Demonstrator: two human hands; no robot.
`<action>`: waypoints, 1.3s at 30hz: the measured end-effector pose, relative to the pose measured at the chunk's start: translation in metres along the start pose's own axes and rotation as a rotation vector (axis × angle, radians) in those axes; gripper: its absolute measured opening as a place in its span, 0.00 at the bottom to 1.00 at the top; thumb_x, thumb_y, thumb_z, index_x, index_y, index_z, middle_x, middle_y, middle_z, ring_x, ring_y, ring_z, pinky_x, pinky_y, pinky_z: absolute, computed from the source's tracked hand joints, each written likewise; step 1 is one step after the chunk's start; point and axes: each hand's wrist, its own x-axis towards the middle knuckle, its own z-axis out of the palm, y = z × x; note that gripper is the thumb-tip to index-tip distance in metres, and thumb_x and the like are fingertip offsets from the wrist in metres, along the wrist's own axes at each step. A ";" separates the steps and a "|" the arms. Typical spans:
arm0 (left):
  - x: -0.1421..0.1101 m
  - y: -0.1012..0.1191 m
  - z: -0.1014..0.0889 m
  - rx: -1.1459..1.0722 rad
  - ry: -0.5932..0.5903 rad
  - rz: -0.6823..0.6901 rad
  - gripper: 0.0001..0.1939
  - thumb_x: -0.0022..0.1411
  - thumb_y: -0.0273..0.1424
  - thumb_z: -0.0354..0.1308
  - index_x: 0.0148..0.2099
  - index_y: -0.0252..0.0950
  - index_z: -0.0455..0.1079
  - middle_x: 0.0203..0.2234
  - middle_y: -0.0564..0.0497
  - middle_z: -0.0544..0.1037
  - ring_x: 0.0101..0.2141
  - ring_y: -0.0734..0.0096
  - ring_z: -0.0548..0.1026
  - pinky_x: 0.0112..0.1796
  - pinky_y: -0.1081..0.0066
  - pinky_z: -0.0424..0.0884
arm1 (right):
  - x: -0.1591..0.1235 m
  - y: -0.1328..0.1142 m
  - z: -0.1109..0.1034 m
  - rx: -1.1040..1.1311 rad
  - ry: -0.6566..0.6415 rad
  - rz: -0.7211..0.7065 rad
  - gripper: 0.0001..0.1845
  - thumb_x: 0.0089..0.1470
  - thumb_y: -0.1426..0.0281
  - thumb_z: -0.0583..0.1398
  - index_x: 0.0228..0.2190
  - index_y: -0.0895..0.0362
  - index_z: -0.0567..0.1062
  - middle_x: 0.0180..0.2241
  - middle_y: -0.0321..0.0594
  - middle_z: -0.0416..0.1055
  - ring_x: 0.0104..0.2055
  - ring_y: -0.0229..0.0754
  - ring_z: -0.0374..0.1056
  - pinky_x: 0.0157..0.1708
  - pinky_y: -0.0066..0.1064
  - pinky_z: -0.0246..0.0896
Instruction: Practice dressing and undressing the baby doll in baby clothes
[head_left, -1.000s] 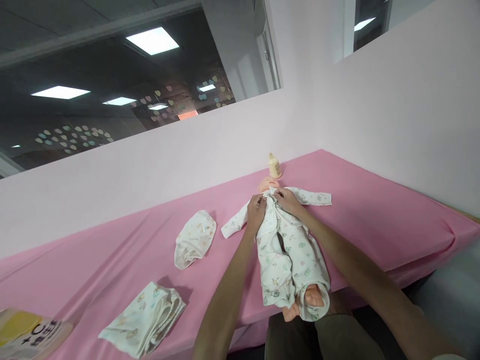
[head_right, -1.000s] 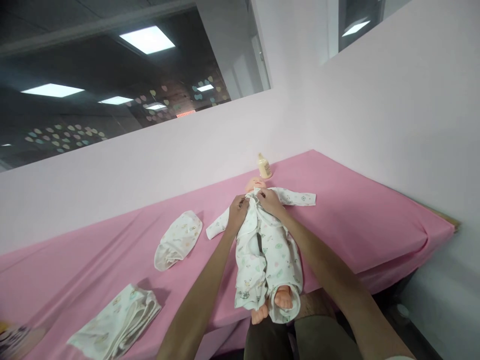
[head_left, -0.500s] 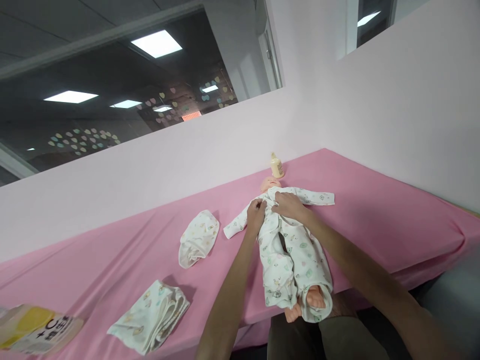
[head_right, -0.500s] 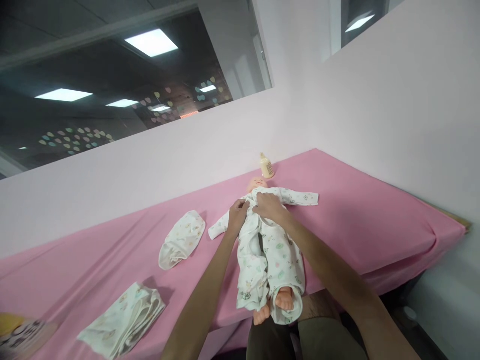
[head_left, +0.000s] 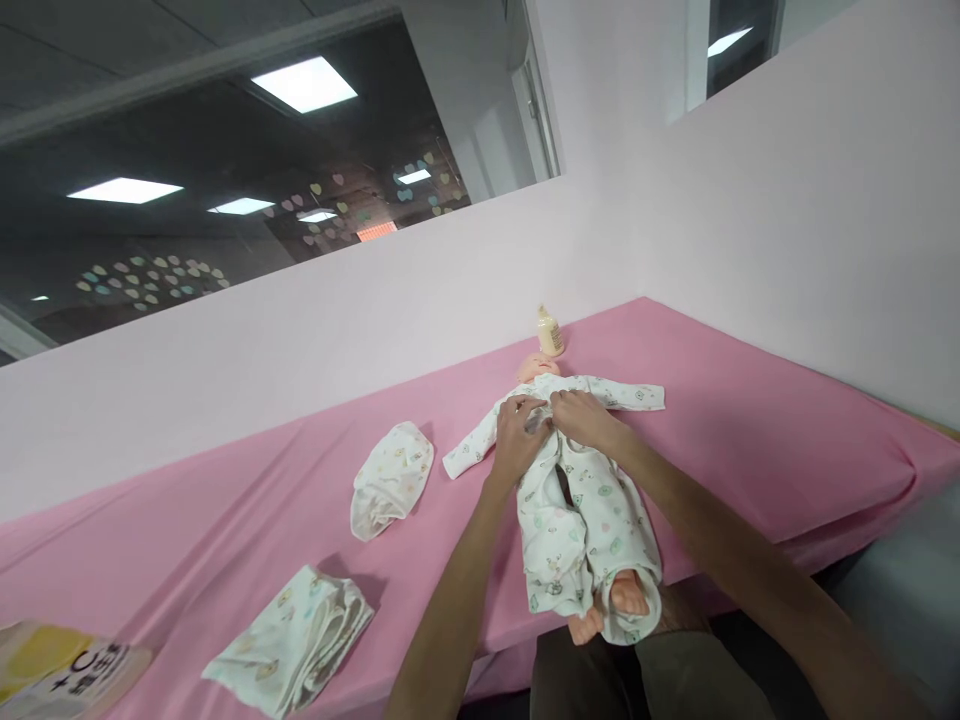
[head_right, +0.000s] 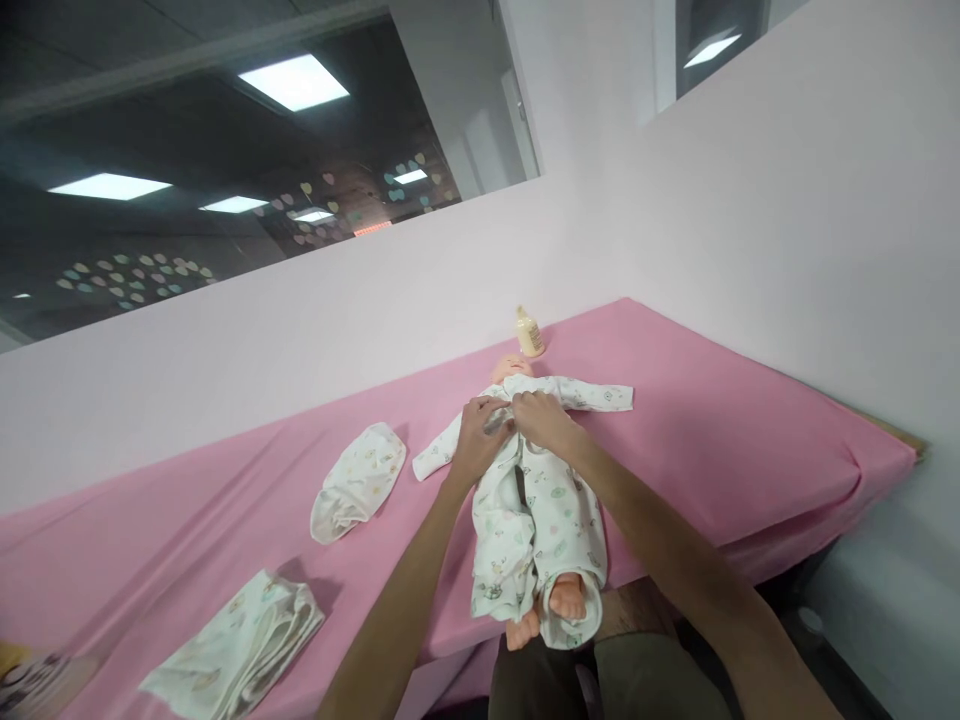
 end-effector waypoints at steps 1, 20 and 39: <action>0.000 0.004 0.000 0.041 -0.035 0.014 0.13 0.58 0.31 0.59 0.47 0.42 0.72 0.45 0.48 0.70 0.50 0.63 0.66 0.53 0.62 0.62 | -0.002 -0.001 0.001 -0.035 0.010 -0.008 0.16 0.59 0.78 0.48 0.45 0.65 0.70 0.43 0.55 0.71 0.45 0.53 0.69 0.40 0.37 0.62; 0.001 0.008 0.000 0.099 -0.075 -0.014 0.10 0.63 0.29 0.53 0.43 0.38 0.74 0.39 0.49 0.74 0.43 0.64 0.69 0.46 0.63 0.64 | -0.003 0.007 0.031 0.578 0.322 0.140 0.08 0.56 0.72 0.50 0.28 0.57 0.68 0.28 0.36 0.70 0.31 0.37 0.64 0.32 0.27 0.53; 0.008 -0.026 -0.030 -0.566 0.177 -0.399 0.14 0.57 0.38 0.57 0.41 0.36 0.74 0.37 0.49 0.78 0.37 0.69 0.74 0.38 0.71 0.69 | 0.002 0.029 0.031 0.893 0.501 0.334 0.10 0.50 0.67 0.51 0.23 0.56 0.67 0.24 0.34 0.67 0.29 0.37 0.61 0.31 0.28 0.52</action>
